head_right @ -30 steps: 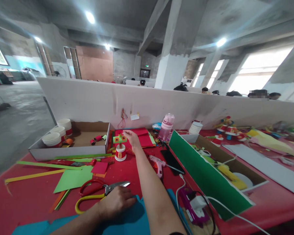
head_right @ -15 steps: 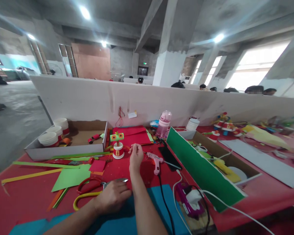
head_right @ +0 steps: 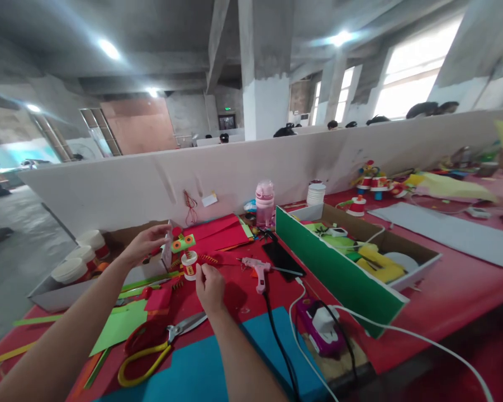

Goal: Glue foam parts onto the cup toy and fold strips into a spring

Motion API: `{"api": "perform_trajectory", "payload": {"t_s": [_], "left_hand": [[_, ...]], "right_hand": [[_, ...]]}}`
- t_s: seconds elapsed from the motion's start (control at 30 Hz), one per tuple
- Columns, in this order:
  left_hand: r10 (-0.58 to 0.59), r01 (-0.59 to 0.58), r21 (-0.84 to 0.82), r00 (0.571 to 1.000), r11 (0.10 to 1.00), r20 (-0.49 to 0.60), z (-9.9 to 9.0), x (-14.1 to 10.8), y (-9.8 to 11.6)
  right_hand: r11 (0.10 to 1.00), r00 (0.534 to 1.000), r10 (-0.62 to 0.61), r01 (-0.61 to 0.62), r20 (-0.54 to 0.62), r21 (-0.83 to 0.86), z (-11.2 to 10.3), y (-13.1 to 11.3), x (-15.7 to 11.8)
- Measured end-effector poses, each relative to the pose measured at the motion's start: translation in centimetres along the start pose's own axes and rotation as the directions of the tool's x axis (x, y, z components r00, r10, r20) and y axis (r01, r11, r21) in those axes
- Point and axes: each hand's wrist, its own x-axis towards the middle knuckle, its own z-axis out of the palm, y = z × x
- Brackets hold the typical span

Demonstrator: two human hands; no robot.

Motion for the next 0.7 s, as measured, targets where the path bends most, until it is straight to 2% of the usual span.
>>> {"api": "perform_trajectory", "payload": {"t_s": [0.1, 0.2, 0.43, 0.7], "left_hand": [[-0.027, 0.021, 0.041, 0.988, 0.999, 0.152, 0.1, 1.1, 0.1], [-0.030, 0.024, 0.031, 0.975, 0.999, 0.222, 0.8, 1.8, 0.4], [-0.062, 0.095, -0.134, 0.970, 0.986, 0.236, 1.7, 2.8, -0.1], [-0.050, 0.065, -0.065, 0.976, 0.996, 0.213, 1.7, 3.1, -0.6]], "right_hand": [[0.999, 1.000, -0.017, 0.017, 0.011, -0.030, 0.2, 0.0, -0.1], [0.998, 0.999, -0.028, 0.029, 0.024, -0.055, 0.4, 0.0, -0.1], [0.995, 0.999, -0.039, 0.043, 0.036, -0.092, 0.5, -0.3, -0.1], [0.994, 0.998, -0.023, 0.028, 0.052, -0.102, 0.5, -0.3, -0.1]]}}
